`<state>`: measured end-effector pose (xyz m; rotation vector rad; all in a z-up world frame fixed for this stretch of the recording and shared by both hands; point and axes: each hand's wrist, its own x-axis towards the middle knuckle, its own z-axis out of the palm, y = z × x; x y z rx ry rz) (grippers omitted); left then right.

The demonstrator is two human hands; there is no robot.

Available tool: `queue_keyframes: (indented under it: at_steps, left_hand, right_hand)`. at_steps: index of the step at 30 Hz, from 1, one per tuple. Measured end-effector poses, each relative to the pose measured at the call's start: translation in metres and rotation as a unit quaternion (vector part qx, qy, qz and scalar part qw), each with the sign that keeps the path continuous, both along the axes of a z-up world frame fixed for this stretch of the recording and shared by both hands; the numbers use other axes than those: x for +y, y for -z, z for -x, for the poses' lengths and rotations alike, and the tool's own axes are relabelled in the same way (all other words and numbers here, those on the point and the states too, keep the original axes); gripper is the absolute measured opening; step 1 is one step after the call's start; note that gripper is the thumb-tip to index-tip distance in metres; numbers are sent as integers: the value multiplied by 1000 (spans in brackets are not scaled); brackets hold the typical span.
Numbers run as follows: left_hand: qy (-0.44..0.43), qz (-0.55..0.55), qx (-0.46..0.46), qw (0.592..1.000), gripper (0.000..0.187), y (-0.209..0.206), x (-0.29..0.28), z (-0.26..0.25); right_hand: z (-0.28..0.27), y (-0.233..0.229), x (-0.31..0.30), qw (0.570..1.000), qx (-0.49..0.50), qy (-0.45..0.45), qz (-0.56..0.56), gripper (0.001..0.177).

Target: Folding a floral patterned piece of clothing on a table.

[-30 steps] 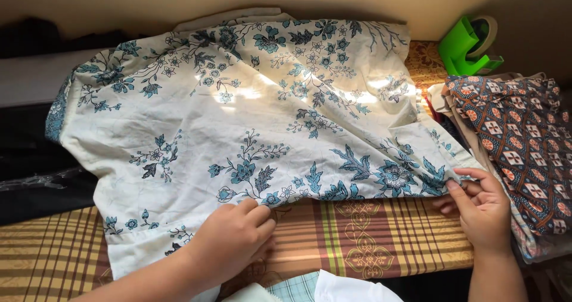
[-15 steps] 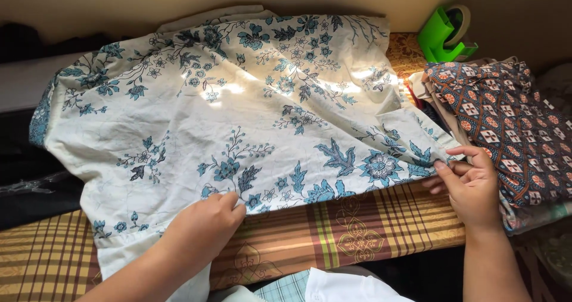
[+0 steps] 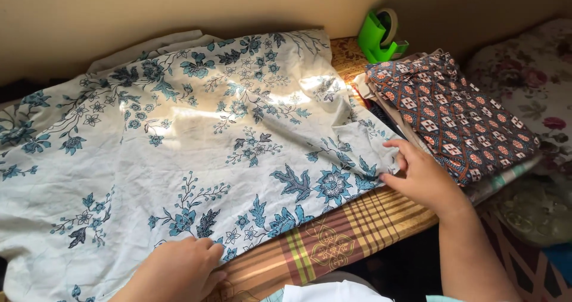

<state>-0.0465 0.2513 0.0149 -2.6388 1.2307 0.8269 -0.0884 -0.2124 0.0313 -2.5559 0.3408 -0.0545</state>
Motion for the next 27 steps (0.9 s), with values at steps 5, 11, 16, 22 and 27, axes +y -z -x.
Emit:
queue_keyframes:
  at_steps: [5,11,16,22,27]
  left_hand:
    - [93,102,-52,989,23,-4,-43,-10]
    - [193,174,-102,960,26,-11,-95,-20]
    - [220,272,-105,931,45,7,-123,-31]
    - [190,326,-37,926,62,23,-125,-30]
    - [209,348,-49,913,69,26,-123,-28]
  right_hand:
    - [-40,-32,15,990,-81,-102,50,44]
    - [-94,-15,-1,985,73,-142,-69,57]
    - [-86,-37,-10,968,37,-157,-192,57]
    - [-57,-55,-19,974,-23,-59,219,33]
    - [-52,-33,-30,922,51,-31,383,33]
